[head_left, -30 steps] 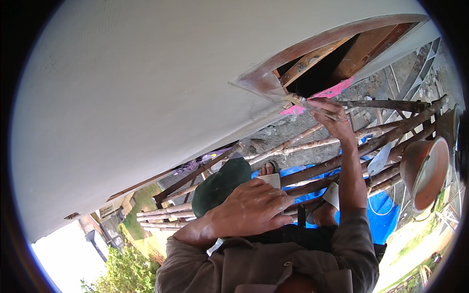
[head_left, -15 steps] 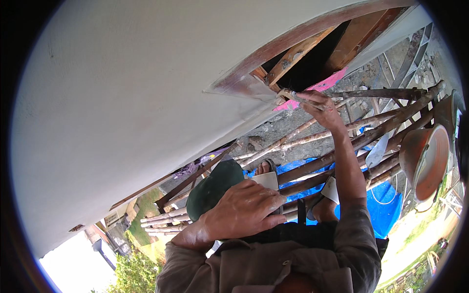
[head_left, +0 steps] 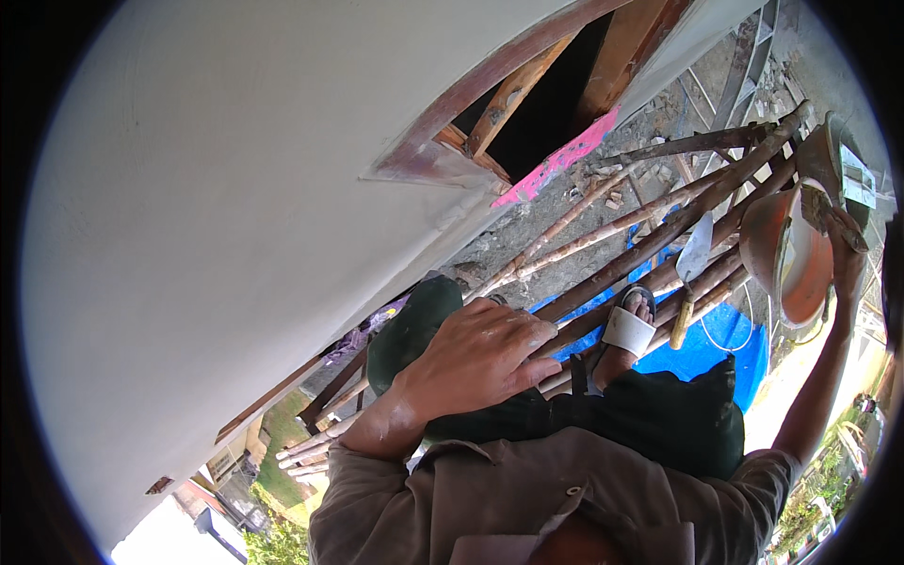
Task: The person applies plaster to the exterior wall around a window opening using a trowel, then smooths the surface. They use a brush to apply a liquid to the window frame and a sanding block to smooth the plastered area.
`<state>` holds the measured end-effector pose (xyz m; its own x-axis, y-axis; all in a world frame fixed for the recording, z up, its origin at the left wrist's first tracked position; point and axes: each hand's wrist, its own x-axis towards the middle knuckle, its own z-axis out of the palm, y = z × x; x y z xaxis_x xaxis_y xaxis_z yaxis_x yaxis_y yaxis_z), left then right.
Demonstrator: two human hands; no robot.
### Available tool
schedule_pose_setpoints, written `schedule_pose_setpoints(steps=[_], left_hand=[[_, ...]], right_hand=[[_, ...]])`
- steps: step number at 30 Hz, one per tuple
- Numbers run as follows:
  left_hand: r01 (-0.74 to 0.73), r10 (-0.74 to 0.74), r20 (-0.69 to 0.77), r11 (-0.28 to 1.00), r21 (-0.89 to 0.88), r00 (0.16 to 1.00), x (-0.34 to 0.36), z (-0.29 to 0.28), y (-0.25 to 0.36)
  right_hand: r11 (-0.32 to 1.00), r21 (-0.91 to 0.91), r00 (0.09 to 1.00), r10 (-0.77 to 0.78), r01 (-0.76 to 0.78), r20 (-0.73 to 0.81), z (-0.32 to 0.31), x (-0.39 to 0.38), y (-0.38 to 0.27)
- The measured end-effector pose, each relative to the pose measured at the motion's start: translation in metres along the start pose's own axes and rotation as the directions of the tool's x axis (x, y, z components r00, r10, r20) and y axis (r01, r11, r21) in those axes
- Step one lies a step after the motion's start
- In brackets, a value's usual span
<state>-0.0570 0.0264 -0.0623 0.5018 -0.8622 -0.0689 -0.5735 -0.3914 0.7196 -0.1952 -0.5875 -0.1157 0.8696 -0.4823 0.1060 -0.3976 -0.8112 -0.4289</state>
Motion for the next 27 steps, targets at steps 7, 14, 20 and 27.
schedule_pose_setpoints(steps=[7, 14, 20, 27], left_hand=[[0.03, -0.03, 0.0, 0.998, 0.049, 1.0, 0.003, 0.011, -0.01], [0.062, -0.059, -0.046, 0.995, 0.08, 0.997, 0.005, 0.014, -0.004], [0.083, -0.074, -0.077, 0.99, 0.114, 0.994, 0.008, 0.011, 0.006], [0.031, -0.027, -0.055, 0.996, 0.084, 0.998, 0.002, 0.01, -0.005]], right_hand=[[0.685, 0.278, 0.726, 0.541, -0.674, 0.425, 0.096, -0.07, 0.134], [0.356, 0.303, 0.464, 0.587, -0.884, 0.664, 0.067, -0.061, 0.083], [0.638, 0.06, 0.583, 0.655, -0.768, 0.481, 0.103, -0.062, 0.112], [0.701, -0.61, 0.857, 0.512, -0.37, 0.068, 0.071, -0.085, 0.186]])
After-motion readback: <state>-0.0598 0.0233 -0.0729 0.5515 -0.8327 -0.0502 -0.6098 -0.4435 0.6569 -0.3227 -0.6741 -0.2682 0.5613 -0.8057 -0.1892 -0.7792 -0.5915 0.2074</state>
